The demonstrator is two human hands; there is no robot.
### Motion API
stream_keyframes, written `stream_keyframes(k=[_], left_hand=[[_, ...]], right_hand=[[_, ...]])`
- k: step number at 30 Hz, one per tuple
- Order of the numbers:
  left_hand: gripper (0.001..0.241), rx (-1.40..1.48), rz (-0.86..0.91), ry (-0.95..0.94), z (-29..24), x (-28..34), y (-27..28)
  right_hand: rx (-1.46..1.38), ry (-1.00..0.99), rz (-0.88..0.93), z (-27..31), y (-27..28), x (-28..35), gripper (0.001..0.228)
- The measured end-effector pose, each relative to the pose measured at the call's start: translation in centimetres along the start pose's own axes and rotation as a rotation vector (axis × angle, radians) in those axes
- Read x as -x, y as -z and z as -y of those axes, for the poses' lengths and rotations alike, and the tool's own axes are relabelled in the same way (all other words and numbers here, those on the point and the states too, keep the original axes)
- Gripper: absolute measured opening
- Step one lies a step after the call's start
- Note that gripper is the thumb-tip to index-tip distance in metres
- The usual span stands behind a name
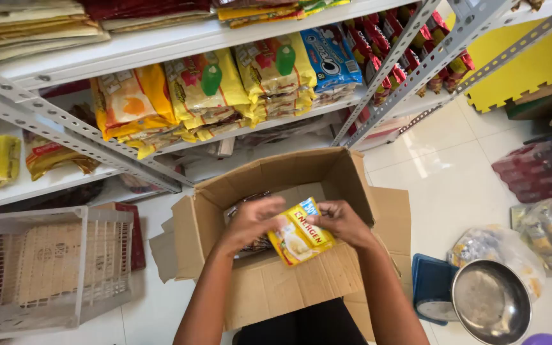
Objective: Restocking grocery shelves with packets of cereal from a cardboard box.
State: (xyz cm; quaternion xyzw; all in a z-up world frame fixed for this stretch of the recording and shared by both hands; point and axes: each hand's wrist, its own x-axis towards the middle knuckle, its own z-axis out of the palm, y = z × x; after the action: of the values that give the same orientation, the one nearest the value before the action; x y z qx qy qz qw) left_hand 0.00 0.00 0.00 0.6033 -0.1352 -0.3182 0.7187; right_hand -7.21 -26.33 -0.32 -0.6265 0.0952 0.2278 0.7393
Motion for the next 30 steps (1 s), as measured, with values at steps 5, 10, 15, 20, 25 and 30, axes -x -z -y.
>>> stream_keyframes(k=[5,10,15,20,25,30], left_hand=[[0.035,-0.274,0.125,0.099,1.4,-1.3,-1.3],[0.029,-0.297,0.021,0.142,2.3,-1.1,-1.9],[0.032,-0.094,-0.084,0.150,2.9,-2.0,-1.6],[0.031,-0.038,-0.247,0.154,4.5,-3.8,-1.5],[0.036,-0.060,-0.365,0.176,6.6,-6.4,0.8],[0.033,0.113,-0.364,0.189,5.9,-7.5,2.5]], right_hand=[[-0.076,0.105,-0.143,-2.4,-0.7,-1.8,0.026],[-0.096,0.118,-0.178,-6.2,0.2,-2.5,0.027],[-0.752,0.220,-0.444,-6.2,-0.6,-3.0,0.040],[-0.642,0.163,-0.274,-7.0,-3.3,-4.7,0.036],[-0.692,0.123,-0.248,-6.8,-2.4,-8.0,0.032],[-0.738,0.020,-0.353,-4.7,-1.6,-8.9,0.035]])
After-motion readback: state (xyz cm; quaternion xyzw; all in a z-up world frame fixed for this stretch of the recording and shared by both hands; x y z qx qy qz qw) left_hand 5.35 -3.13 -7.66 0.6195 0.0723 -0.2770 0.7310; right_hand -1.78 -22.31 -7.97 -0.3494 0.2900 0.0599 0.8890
